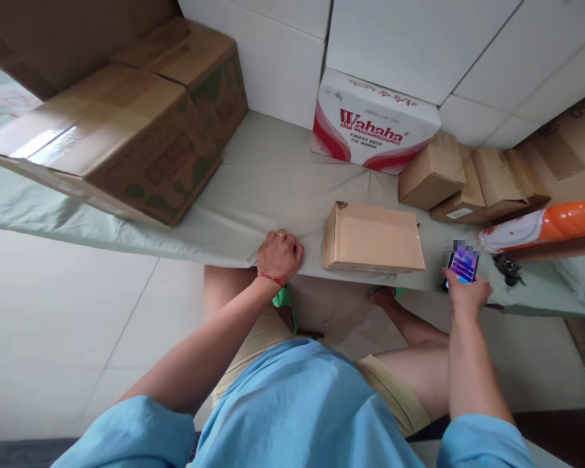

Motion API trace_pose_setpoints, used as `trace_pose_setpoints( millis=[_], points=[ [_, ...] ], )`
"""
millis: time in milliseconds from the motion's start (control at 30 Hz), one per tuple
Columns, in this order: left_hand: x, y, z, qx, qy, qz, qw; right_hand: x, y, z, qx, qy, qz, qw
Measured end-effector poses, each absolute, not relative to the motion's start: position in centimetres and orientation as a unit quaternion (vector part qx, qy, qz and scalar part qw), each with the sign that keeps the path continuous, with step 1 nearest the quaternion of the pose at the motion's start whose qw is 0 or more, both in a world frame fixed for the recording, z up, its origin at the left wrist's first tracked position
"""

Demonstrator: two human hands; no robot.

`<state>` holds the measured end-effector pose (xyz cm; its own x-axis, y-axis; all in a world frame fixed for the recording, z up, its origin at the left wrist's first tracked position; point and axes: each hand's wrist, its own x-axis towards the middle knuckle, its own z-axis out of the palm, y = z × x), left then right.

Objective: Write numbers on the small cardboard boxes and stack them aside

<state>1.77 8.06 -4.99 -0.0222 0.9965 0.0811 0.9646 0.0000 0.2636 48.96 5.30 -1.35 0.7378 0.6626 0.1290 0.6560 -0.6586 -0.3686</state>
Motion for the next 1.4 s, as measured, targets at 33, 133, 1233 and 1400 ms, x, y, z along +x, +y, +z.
trace_pose_setpoints(
  millis=[33,133,1233,1400],
  points=[
    [1.8,8.1,-5.0,0.696,0.704,0.124,0.065,49.3,5.5,-1.6,-0.928,-0.323,0.015,0.188],
    [1.7,8.1,-5.0,0.696,0.704,0.124,0.063,49.3,6.6,-1.7,-0.945,-0.277,0.034,0.171],
    [1.3,5.5,-4.6,0.672,0.682,0.226,0.179,31.9,13.7,8.4,-0.548,-0.832,0.089,0.002],
    [0.6,1.5,-3.4,0.646,0.597,0.335,0.337,31.3,12.9,9.7,-0.559,-0.697,0.399,0.204]
  ],
)
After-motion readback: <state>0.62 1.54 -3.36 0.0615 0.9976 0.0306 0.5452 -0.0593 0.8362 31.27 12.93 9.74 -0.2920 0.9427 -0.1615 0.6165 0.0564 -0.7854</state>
